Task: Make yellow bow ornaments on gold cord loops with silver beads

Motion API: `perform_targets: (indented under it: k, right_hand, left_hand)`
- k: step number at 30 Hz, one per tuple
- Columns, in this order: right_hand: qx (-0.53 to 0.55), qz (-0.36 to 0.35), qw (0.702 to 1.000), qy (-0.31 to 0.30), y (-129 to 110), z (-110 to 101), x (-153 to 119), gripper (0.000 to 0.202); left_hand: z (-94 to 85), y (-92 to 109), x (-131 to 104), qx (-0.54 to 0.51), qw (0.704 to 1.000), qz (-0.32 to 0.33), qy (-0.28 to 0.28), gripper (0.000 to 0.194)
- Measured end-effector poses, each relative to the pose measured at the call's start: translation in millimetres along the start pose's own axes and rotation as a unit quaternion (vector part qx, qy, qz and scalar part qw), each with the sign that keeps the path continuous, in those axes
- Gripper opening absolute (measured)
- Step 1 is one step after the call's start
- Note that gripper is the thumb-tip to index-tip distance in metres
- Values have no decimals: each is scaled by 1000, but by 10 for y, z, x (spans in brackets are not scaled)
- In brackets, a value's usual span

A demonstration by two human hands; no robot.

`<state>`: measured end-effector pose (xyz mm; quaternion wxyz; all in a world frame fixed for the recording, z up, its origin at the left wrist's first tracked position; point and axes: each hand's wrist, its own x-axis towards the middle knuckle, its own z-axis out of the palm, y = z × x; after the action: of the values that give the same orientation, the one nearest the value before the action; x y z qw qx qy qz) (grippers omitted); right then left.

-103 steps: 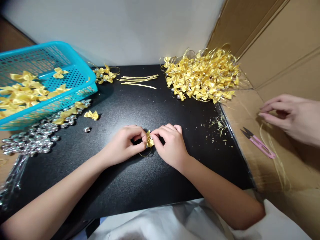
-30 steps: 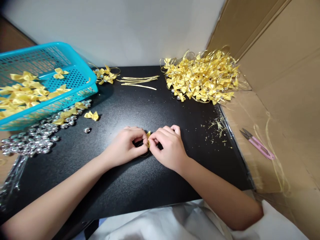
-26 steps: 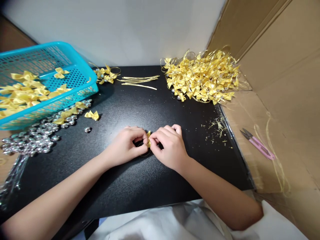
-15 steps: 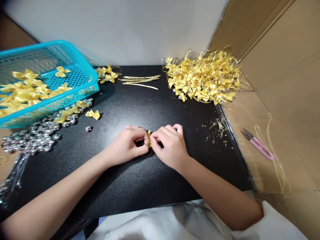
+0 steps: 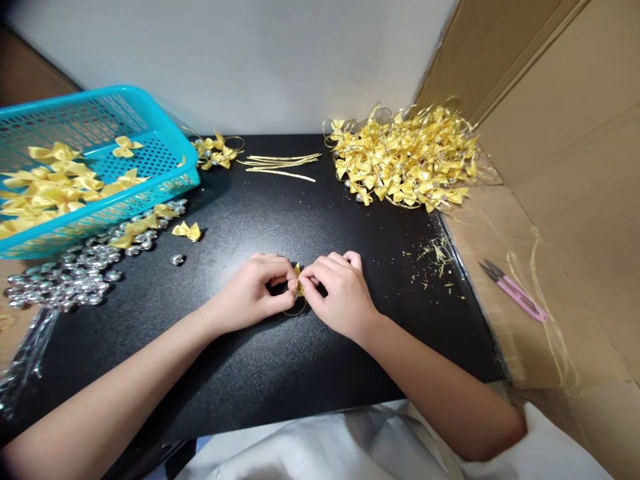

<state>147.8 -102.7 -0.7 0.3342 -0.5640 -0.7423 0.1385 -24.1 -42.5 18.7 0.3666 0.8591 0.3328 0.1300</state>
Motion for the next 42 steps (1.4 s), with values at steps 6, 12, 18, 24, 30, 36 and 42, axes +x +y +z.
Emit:
perform_targets:
  k: [6,12,18,24,30,36,42]
  right_hand:
    - [30,14,999,-10,-18,-29,2,15]
    - [64,30,997,-12,-30,-32,-2,14]
    - [75,40,996,12,-16,12,16,15]
    - [113,36,993,15,-10,-19,35,17]
    - [125,32,992,13,-4,-36,30,17]
    - [139,17,990,17,27,-44,27,16]
    - [106,-12,992,61,27,-60,15,17]
  left_hand:
    - [9,13,-3,-15,1000,-18,21,10]
    - [18,13,-12,0,999,-19,28,12]
    - [36,12,-20,6,999,-18,43,13]
    - [2,21,-38,-24,997,1,73,7]
    - [-25,-28,-54,-60,994,41,79,10]
    - [27,-67,-45,-71,994,34,80,11]
    - [55,-56,-51,-96,990,6,103,12]
